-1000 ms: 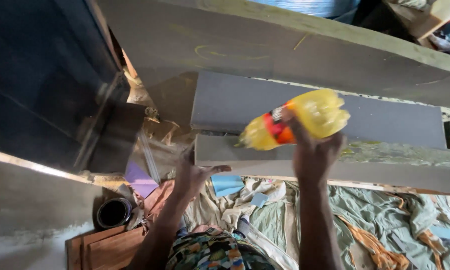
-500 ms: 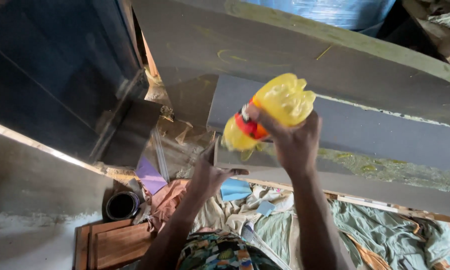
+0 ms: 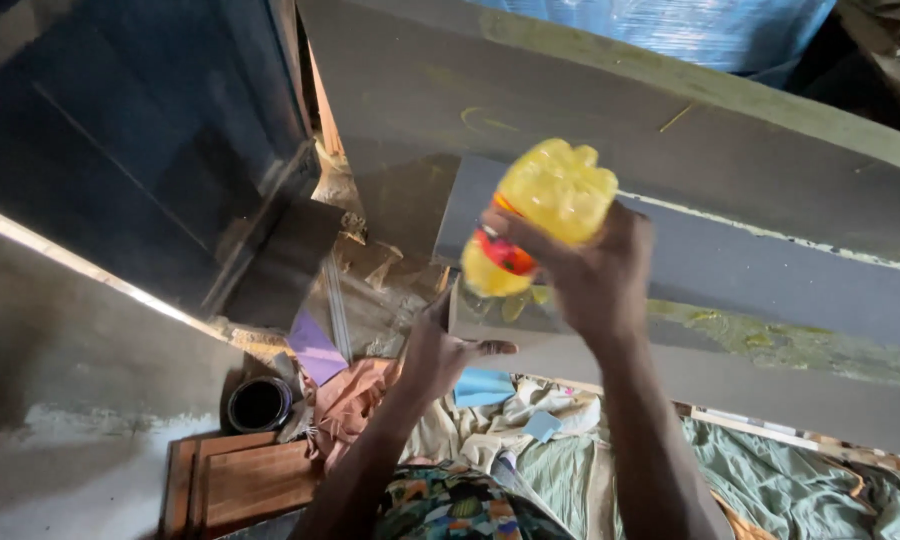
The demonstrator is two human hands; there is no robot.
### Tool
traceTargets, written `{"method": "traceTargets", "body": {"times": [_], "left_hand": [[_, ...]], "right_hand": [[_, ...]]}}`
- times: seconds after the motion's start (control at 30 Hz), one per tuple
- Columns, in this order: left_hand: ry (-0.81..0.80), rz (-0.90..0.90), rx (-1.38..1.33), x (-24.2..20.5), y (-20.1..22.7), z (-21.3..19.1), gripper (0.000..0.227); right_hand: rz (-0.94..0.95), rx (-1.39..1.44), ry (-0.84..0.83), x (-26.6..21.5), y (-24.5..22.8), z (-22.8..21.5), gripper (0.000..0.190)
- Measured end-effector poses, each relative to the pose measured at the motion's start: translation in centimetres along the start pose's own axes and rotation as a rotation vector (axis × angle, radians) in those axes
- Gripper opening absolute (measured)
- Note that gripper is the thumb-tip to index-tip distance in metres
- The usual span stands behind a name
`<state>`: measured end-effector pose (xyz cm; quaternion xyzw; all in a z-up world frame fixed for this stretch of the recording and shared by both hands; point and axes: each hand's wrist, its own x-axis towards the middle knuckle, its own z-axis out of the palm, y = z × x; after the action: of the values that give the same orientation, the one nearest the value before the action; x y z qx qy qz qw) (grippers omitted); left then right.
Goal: Applying glue to foam upholstery components and refilling the glue applicator bottle from a larger jug.
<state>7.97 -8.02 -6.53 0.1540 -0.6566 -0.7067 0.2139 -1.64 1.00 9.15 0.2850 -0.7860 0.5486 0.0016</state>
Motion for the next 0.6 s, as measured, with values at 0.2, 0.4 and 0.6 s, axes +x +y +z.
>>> {"method": "traceTargets", "body": {"times": [0.2,0.4,0.6], "left_hand": [[-0.001,0.021,0.028,0.1,-0.8,0.3,0.061],[0.043,-0.01,-0.011,0.6,-0.9,-0.3,0.063],[0.058,-0.015,0.001,0.6,-1.5,-0.9,0.066]], "right_hand": [[0.109,-0.04,-0.076,-1.3,-1.3,0.5,0.034],[-0.091,-0.084,-0.005,-1.2,-1.6,0.0,0.033],[-0.183,-0.328,0.091,-2.8,1.4,-5.0,0.036]]}}
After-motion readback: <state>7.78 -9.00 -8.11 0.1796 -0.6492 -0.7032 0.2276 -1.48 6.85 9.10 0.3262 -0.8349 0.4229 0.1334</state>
